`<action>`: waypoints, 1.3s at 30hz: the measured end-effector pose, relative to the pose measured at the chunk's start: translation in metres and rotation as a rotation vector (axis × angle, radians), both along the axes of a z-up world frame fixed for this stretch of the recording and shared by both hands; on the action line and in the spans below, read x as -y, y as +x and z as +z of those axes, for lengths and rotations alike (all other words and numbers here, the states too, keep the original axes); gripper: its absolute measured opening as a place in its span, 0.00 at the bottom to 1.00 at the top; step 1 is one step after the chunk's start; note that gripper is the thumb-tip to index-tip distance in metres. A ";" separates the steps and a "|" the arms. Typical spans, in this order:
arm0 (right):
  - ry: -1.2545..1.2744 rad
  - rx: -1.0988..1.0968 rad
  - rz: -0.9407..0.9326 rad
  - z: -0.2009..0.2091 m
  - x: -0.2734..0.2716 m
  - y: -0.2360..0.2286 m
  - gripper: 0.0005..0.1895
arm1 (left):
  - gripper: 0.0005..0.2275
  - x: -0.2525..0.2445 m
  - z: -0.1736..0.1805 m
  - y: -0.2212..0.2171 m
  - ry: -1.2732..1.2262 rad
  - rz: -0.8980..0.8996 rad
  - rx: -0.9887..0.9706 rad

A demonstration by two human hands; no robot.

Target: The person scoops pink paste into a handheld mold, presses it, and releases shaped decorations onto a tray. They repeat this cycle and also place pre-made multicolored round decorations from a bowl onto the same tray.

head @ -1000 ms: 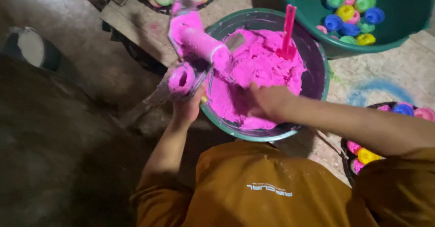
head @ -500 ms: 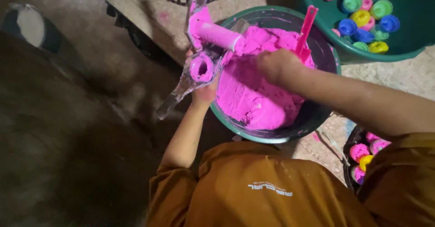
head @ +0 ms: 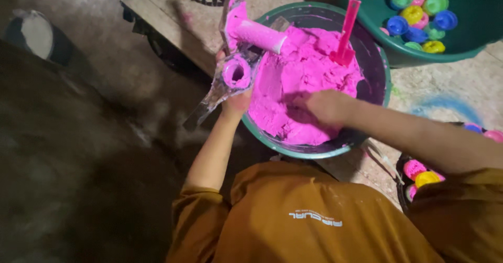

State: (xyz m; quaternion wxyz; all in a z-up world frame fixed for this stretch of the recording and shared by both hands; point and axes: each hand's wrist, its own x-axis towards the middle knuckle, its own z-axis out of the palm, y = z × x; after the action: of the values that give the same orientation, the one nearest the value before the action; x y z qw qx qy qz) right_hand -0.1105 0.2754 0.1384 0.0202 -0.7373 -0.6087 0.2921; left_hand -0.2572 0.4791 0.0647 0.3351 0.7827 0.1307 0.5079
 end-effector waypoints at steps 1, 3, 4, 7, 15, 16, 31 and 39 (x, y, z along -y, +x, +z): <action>0.045 -0.053 0.015 0.005 0.011 -0.005 0.20 | 0.21 0.000 -0.002 -0.003 -0.001 -0.007 -0.032; 0.136 -0.159 0.040 0.018 0.036 -0.008 0.21 | 0.23 0.001 -0.005 -0.008 -0.003 -0.031 -0.093; 0.086 -0.146 0.008 0.025 0.046 -0.008 0.20 | 0.23 -0.001 -0.005 -0.010 -0.003 -0.042 -0.118; -0.009 -0.081 -0.114 0.057 0.075 0.007 0.19 | 0.25 -0.006 0.005 -0.009 -0.012 -0.085 -0.181; 0.021 -0.363 -0.492 0.132 0.116 0.050 0.21 | 0.30 0.041 0.069 -0.001 0.087 -0.287 -0.297; -0.026 -0.334 -0.502 0.140 0.113 0.050 0.21 | 0.31 0.044 0.073 -0.002 0.094 -0.320 -0.296; 0.223 0.974 0.291 0.135 0.092 -0.050 0.18 | 0.25 0.053 0.018 -0.005 -0.127 -0.478 -0.550; 0.174 1.025 0.178 0.178 0.068 -0.059 0.14 | 0.17 0.043 0.015 -0.003 0.226 -0.338 -0.477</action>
State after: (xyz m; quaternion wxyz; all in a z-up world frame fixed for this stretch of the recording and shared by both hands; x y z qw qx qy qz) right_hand -0.1691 0.2078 0.3167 -0.2437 -0.7268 -0.6227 -0.1569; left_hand -0.2604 0.4365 0.0799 0.2856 0.9227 0.0162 0.2585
